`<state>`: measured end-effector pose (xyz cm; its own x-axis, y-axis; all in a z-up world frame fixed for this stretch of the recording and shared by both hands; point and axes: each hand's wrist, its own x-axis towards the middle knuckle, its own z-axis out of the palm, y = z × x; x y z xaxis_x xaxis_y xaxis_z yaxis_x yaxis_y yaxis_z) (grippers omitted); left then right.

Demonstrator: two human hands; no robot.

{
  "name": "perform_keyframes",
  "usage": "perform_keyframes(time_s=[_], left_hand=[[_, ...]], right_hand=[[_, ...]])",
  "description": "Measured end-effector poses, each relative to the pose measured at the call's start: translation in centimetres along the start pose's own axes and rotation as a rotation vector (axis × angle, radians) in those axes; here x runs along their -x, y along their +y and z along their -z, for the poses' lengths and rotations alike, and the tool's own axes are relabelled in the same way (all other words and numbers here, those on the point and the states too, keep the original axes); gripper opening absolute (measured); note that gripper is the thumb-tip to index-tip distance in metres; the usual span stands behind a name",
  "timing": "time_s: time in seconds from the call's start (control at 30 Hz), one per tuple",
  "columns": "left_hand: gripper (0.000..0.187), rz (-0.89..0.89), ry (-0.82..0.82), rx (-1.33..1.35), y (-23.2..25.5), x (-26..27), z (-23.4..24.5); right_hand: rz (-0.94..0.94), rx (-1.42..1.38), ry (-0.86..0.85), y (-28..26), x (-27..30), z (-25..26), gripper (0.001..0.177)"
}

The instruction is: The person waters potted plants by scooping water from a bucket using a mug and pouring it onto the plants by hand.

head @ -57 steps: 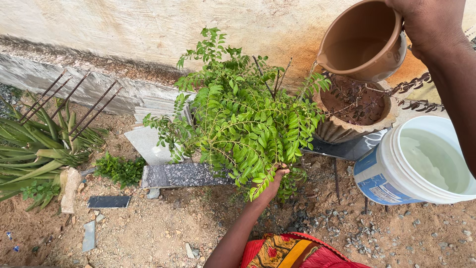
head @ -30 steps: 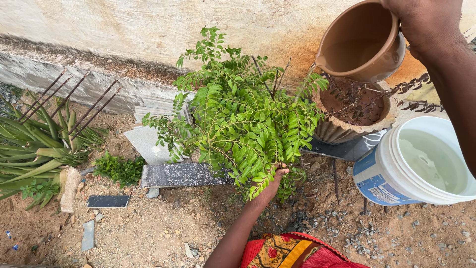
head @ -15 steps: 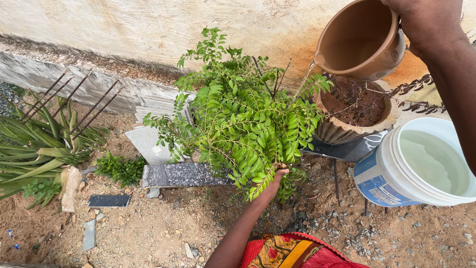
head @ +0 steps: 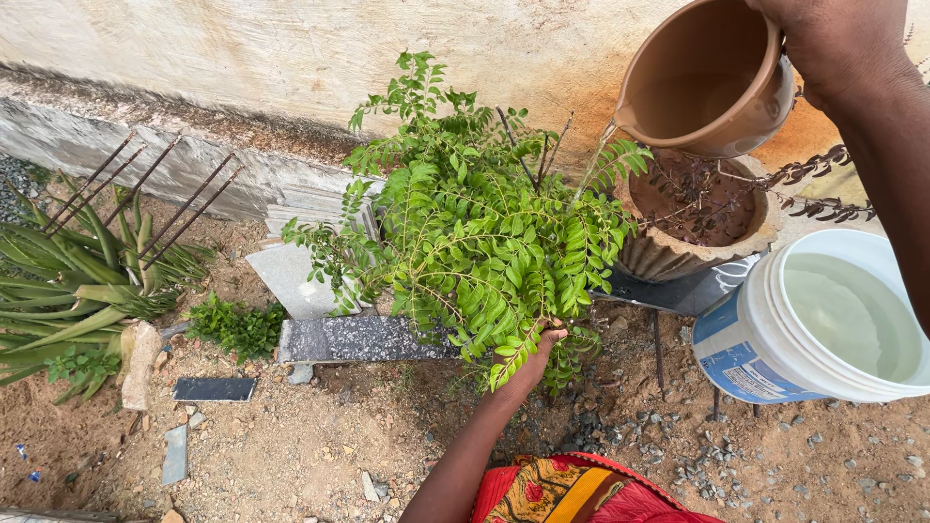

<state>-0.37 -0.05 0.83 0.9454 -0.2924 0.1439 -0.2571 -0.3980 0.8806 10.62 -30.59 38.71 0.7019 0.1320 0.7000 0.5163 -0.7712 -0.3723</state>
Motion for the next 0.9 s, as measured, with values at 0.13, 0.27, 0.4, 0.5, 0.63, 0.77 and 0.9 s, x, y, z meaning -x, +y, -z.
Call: perform_keyframes(time_s=[0.13, 0.27, 0.4, 0.5, 0.63, 0.77, 0.9], left_hand=[[0.033, -0.036, 0.008, 0.065, -0.1, 0.0, 0.0], [0.034, -0.016, 0.001, -0.036, 0.1, -0.1, 0.1], [0.033, 0.004, -0.020, -0.007, 0.0, -0.1, 0.1], [0.031, -0.048, -0.007, 0.085, -0.3, -0.3, -0.2], [0.030, -0.024, -0.035, 0.099, 0.0, -0.2, -0.2], [0.032, -0.046, 0.039, 0.092, 0.5, -0.1, -0.1], [0.036, 0.057, -0.053, -0.073, -0.3, -0.5, -0.5]], right_hand=[[-0.007, -0.025, -0.007, -1.2, 0.1, 0.0, 0.015], [-0.056, -0.008, -0.004, -2.4, -0.2, -0.2, 0.019], [-0.046, -0.012, -0.018, -2.3, -0.4, -0.3, 0.024], [-0.001, -0.043, -0.023, -1.8, -0.6, -0.6, 0.023], [-0.027, -0.083, -0.011, -1.8, -0.8, -0.9, 0.021], [-0.041, -0.068, -0.003, -2.4, -0.7, -1.0, 0.019], [-0.021, -0.046, -0.003, -2.8, -0.3, -1.0, 0.016]])
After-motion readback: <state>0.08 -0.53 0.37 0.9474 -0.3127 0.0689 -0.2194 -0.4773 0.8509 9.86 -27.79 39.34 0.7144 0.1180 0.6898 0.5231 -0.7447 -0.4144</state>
